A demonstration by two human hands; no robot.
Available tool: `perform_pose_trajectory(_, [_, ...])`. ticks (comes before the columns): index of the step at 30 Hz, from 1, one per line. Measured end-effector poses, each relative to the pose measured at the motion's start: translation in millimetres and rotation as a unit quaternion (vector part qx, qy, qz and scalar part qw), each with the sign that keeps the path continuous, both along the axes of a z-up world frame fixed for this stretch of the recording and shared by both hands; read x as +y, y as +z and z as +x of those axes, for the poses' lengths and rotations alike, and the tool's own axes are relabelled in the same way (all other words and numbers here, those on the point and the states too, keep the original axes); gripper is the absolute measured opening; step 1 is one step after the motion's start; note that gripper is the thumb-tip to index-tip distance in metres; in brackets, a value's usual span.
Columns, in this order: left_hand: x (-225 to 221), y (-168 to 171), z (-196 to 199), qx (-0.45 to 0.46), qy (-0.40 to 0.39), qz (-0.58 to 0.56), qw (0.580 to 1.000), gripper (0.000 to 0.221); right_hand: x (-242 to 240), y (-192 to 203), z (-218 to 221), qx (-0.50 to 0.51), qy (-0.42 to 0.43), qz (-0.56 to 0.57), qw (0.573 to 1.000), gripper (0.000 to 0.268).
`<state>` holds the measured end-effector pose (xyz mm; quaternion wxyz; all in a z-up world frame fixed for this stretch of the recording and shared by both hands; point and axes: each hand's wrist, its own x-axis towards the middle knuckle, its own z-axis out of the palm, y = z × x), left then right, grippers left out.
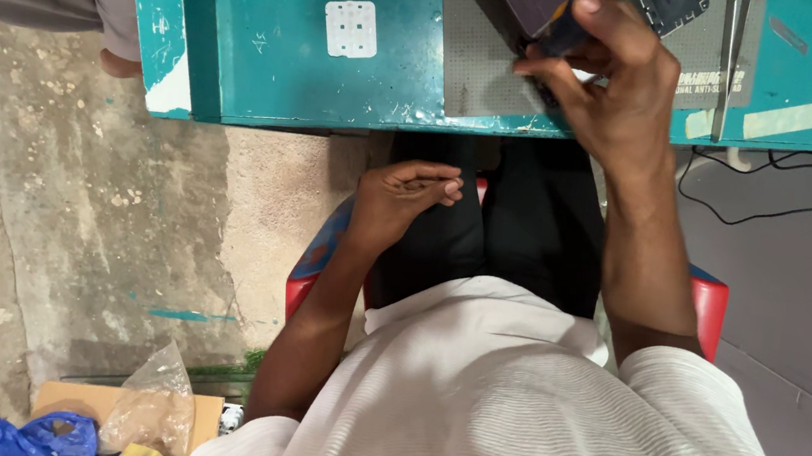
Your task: The person uses a screwdriver to remove screws from the back of a disassembled smartphone. They then reassemble the device by aligning the back cover and pressing it into place. Finally, they inspect the phone by turning it over and pressing the edges to ensure it is sealed.
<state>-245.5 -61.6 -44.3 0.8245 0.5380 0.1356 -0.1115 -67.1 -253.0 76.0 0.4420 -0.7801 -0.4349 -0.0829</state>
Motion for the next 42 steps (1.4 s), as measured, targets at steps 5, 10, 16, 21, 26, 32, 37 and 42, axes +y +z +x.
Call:
perform_pose_trajectory(5, [1.8,0.2,0.7,0.003,0.003,0.005,1.000,0.023,-15.7,3.6,9.5,0.066,0.075,0.022,0.995,0.063])
perform_pose_trajectory(10, [-0.8,0.1,-0.4,0.014,-0.002,0.014,1.000,0.022,-14.4,-12.4,7.8,0.071,0.037,0.022,0.997,0.066])
perform_pose_trajectory(16, [-1.9,-5.2,-1.2,0.001,0.021,-0.024,0.999,0.022,4.1,-14.3,-17.9,-0.009,-0.090,0.013,0.996,0.069])
perform_pose_trajectory(21, [-0.3,-5.0,-2.9,-0.008,0.025,-0.013,1.000,0.020,12.1,-8.3,-26.4,0.000,-0.102,0.037,0.994,0.071])
perform_pose_trajectory(26, [0.8,-1.8,-1.9,-0.008,0.025,0.010,1.000,0.020,-13.2,12.7,-10.1,0.067,-0.035,-0.039,0.996,0.064])
perform_pose_trajectory(32, [-0.8,-2.3,-2.5,0.002,0.020,0.005,1.000,0.019,-17.6,-4.7,6.5,0.093,0.030,0.004,0.995,0.054])
perform_pose_trajectory(37, [-3.9,-4.8,-1.5,0.002,0.028,-0.005,1.000,0.018,-3.8,-11.8,-11.9,0.059,-0.045,0.046,0.996,0.059])
perform_pose_trajectory(42, [-10.1,1.5,-6.3,-0.055,0.067,0.072,0.994,0.020,13.5,-13.2,-35.5,0.047,-0.149,0.054,0.986,0.065])
